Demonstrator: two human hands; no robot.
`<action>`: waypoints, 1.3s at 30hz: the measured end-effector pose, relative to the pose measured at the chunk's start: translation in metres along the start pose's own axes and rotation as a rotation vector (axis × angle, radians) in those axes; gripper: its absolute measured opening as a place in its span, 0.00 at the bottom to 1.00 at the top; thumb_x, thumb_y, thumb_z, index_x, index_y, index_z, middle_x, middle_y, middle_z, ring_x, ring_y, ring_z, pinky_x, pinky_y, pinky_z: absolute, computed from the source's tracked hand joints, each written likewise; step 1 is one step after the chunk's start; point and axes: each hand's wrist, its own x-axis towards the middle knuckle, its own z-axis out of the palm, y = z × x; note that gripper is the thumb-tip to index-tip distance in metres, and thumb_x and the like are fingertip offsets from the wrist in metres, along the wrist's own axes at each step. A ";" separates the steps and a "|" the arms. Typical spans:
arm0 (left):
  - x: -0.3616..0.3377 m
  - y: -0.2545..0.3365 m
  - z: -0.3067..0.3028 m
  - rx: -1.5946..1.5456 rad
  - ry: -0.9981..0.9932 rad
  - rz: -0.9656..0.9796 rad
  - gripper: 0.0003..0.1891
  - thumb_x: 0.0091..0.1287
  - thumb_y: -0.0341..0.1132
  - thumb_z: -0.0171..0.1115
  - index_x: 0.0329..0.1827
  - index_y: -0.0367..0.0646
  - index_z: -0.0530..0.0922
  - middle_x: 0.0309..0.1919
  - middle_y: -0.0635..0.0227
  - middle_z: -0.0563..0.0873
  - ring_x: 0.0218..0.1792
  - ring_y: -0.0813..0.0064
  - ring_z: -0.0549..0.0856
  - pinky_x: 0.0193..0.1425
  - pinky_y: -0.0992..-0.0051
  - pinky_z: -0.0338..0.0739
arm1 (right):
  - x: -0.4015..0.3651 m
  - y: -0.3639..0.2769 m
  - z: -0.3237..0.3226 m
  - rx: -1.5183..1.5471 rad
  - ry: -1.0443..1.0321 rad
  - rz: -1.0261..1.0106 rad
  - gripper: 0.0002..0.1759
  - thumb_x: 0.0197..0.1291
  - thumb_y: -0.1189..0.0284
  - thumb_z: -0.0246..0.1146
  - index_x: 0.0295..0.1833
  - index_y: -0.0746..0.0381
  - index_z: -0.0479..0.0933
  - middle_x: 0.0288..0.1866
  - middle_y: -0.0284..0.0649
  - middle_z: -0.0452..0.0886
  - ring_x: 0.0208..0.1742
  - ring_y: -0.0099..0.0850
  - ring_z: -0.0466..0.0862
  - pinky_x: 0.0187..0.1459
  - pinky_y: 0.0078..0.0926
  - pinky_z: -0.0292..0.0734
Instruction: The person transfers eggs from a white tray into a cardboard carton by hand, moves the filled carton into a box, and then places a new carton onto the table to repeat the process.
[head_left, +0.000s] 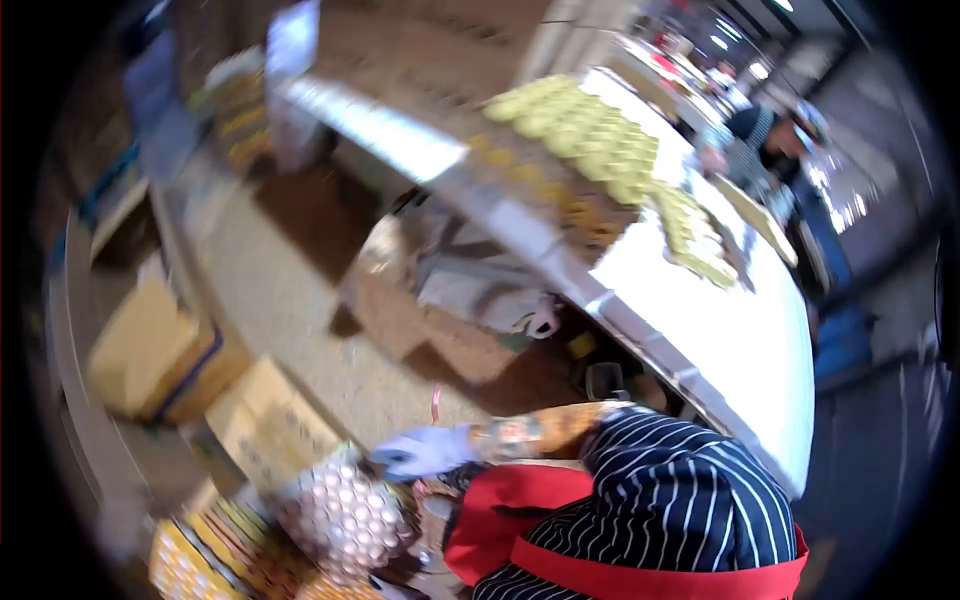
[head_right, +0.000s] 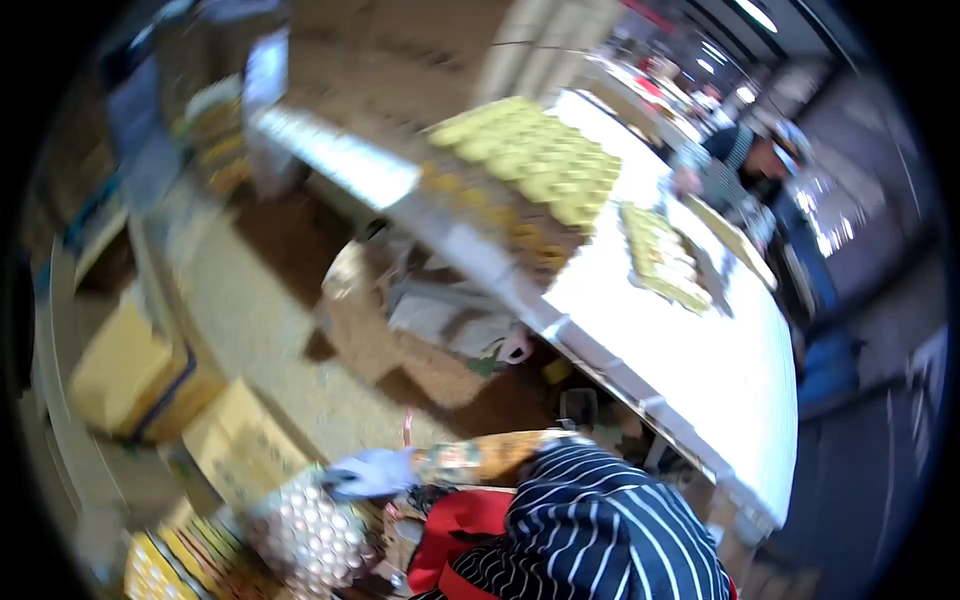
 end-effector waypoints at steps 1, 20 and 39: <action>-0.008 0.010 0.018 0.098 -0.066 0.038 0.22 0.78 0.42 0.54 0.69 0.37 0.74 0.62 0.62 0.81 0.62 0.67 0.80 0.65 0.69 0.76 | -0.062 -0.004 -0.028 -0.118 0.047 0.096 0.33 0.70 0.46 0.57 0.71 0.55 0.72 0.63 0.54 0.80 0.64 0.51 0.80 0.69 0.44 0.72; -0.346 -0.088 0.831 0.792 -1.486 0.569 0.27 0.75 0.35 0.60 0.73 0.33 0.67 0.61 0.59 0.79 0.58 0.70 0.78 0.64 0.70 0.73 | -0.766 0.295 -0.344 0.822 1.980 0.589 0.31 0.66 0.46 0.65 0.63 0.59 0.78 0.47 0.37 0.84 0.35 0.22 0.77 0.32 0.23 0.73; -0.334 -0.182 0.898 0.774 -1.452 0.172 0.22 0.73 0.41 0.63 0.65 0.39 0.76 0.57 0.61 0.82 0.58 0.66 0.81 0.62 0.65 0.76 | -0.757 0.239 -0.437 0.909 1.291 0.340 0.39 0.63 0.43 0.66 0.67 0.62 0.75 0.57 0.40 0.83 0.53 0.30 0.83 0.54 0.32 0.79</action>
